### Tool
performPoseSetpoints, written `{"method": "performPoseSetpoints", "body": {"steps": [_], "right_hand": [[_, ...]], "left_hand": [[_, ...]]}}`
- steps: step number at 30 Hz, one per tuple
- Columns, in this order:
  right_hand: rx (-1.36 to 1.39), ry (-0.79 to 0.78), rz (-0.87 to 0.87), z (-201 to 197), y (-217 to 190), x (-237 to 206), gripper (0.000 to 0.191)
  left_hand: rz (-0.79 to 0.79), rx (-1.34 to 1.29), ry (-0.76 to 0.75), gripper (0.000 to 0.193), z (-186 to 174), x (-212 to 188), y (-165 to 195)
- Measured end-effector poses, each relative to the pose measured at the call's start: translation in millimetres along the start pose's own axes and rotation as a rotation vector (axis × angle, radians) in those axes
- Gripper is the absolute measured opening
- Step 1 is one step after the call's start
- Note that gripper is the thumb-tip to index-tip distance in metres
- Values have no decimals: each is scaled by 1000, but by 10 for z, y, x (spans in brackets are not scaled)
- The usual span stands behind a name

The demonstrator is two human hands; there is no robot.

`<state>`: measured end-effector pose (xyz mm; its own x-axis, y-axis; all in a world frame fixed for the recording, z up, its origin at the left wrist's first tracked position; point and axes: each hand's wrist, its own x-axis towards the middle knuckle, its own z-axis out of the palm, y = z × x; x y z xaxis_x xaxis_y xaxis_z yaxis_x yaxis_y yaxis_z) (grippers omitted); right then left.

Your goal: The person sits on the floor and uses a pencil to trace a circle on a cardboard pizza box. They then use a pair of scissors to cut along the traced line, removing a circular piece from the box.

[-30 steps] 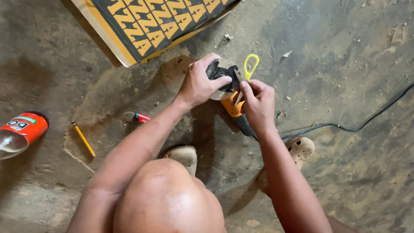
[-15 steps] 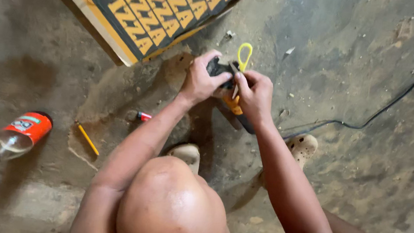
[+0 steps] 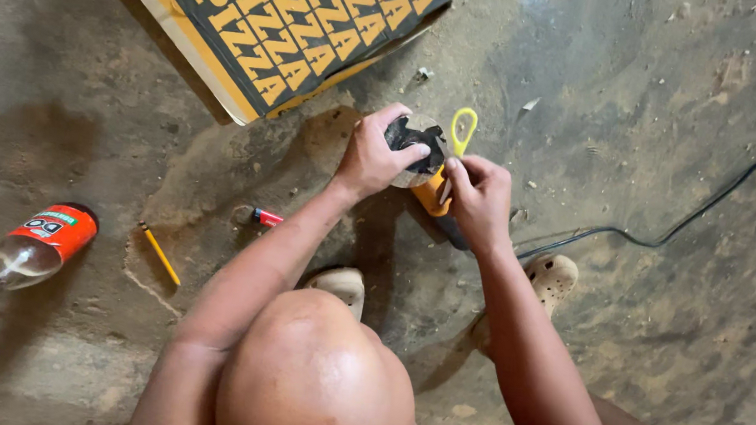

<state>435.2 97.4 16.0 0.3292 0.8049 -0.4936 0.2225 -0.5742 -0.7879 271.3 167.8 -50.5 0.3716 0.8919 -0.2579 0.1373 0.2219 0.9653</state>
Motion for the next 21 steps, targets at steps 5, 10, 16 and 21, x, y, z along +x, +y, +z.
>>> {"method": "performPoseSetpoints", "body": {"steps": [5,10,16,21], "right_hand": [[-15,-15,-27,46,-16,41,23],[41,-32,22,13,5,13,25],[50,-62,-53,21,30,35,28],[23,-12,77,-11,9,1,27]], "left_hand": [[-5,-16,6,37,-22,7,-1],[-41,-34,-6,39,1,-5,13],[29,14,-2,40,-8,-16,36],[-51,-15,-25,39,6,0,29]]}}
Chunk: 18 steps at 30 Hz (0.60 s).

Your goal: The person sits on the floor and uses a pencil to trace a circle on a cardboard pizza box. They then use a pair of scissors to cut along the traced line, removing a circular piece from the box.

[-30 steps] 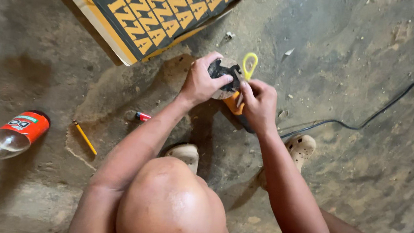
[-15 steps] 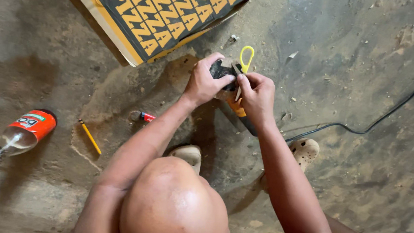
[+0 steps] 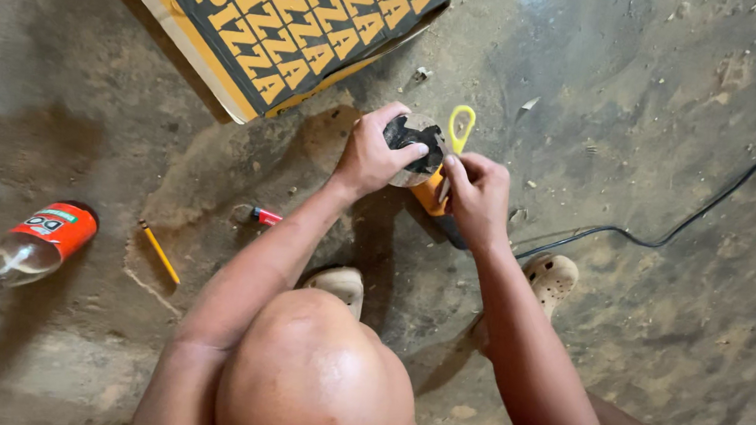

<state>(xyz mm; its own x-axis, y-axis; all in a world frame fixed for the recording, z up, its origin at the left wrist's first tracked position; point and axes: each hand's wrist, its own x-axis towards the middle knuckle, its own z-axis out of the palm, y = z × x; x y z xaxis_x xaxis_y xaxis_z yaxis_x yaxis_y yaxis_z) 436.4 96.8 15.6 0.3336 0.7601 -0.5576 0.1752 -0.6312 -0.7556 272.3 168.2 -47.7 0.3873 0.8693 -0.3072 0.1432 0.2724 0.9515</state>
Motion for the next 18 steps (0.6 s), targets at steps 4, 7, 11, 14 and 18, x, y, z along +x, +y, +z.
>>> {"method": "performPoseSetpoints", "body": {"steps": [4,7,11,14,18], "right_hand": [[-63,27,-169,46,6,16,22],[-133,27,-276,73,30,48,22],[40,-9,-31,-9,63,-18,24],[34,-33,-34,-11,57,-32,25],[46,-39,-51,62,9,28,25]], "left_hand": [[41,10,15,36,-8,-8,-13],[45,3,21,35,-28,-20,-16],[28,-6,-8,39,-26,-25,-6],[46,30,-8,41,-27,-21,1],[23,27,21,38,-80,-8,-8]]}}
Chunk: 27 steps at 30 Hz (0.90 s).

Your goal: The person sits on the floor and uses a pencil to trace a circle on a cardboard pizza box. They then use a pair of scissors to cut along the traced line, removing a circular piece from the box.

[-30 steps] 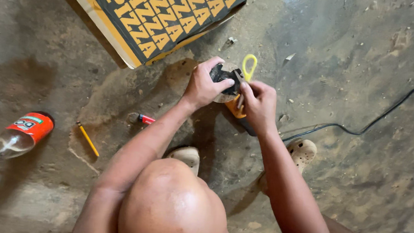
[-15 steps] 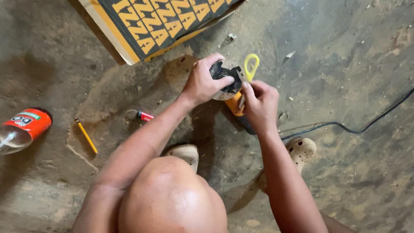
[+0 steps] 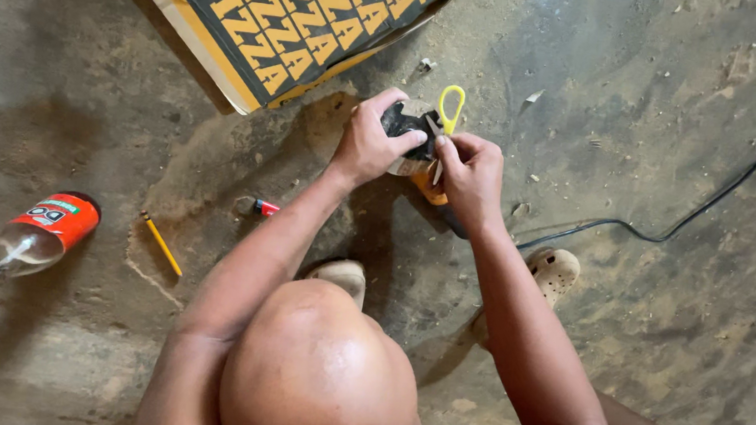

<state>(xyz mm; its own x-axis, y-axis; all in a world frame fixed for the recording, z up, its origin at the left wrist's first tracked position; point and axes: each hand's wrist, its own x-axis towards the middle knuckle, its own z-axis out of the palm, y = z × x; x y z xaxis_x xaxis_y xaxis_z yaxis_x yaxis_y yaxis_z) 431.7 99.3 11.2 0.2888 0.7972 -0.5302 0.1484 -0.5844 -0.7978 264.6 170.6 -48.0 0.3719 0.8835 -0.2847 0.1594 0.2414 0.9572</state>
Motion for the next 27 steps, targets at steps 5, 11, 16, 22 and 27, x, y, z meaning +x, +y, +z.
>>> {"method": "performPoseSetpoints", "body": {"steps": [5,11,16,22,27], "right_hand": [[14,12,4,-47,-53,-63,27],[-75,-9,-86,67,-57,17,27],[40,18,0,-14,-65,-85,27],[-145,9,-234,208,-252,163,29],[-53,9,-110,58,-432,2,30]], "left_hand": [[61,18,-7,39,-11,14,-25],[59,32,3,39,-22,-6,-14],[26,-1,-9,38,-38,22,13],[39,4,-29,33,-57,-59,26],[53,11,-18,37,-71,-60,51]]}}
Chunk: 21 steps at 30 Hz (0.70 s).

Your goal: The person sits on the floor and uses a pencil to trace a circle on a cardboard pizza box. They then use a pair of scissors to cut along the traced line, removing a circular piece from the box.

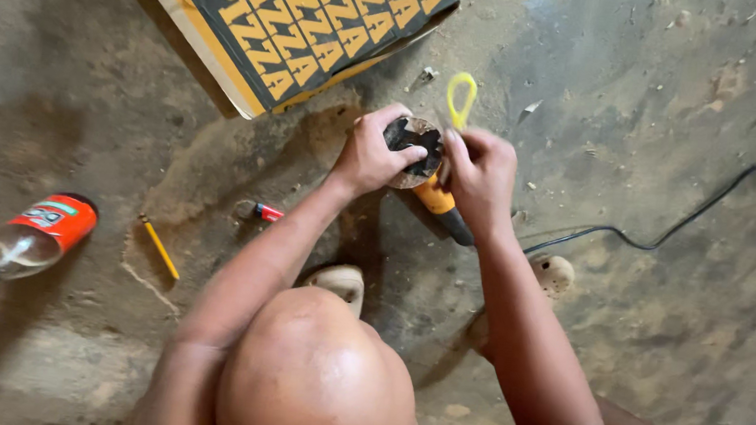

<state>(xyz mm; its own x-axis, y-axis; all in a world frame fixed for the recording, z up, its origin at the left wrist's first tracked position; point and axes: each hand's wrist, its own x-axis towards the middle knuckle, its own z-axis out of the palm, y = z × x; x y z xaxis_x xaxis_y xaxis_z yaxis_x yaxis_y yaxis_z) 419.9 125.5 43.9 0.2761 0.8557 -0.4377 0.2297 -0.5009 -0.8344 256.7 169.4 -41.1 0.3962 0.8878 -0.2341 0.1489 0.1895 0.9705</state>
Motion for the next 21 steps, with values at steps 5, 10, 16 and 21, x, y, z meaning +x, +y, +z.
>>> {"method": "performPoseSetpoints", "body": {"steps": [5,10,16,21], "right_hand": [[-136,20,21,-2,159,-105,24],[-97,21,38,43,339,-4,21],[-104,43,91,-77,395,-145,24],[-124,-24,44,-19,376,-39,28]], "left_hand": [[19,-20,-72,36,-55,77,-34],[-44,-46,-76,37,-59,132,-71],[27,-3,-65,39,18,97,-95],[56,-27,-63,33,-40,126,-89]]}}
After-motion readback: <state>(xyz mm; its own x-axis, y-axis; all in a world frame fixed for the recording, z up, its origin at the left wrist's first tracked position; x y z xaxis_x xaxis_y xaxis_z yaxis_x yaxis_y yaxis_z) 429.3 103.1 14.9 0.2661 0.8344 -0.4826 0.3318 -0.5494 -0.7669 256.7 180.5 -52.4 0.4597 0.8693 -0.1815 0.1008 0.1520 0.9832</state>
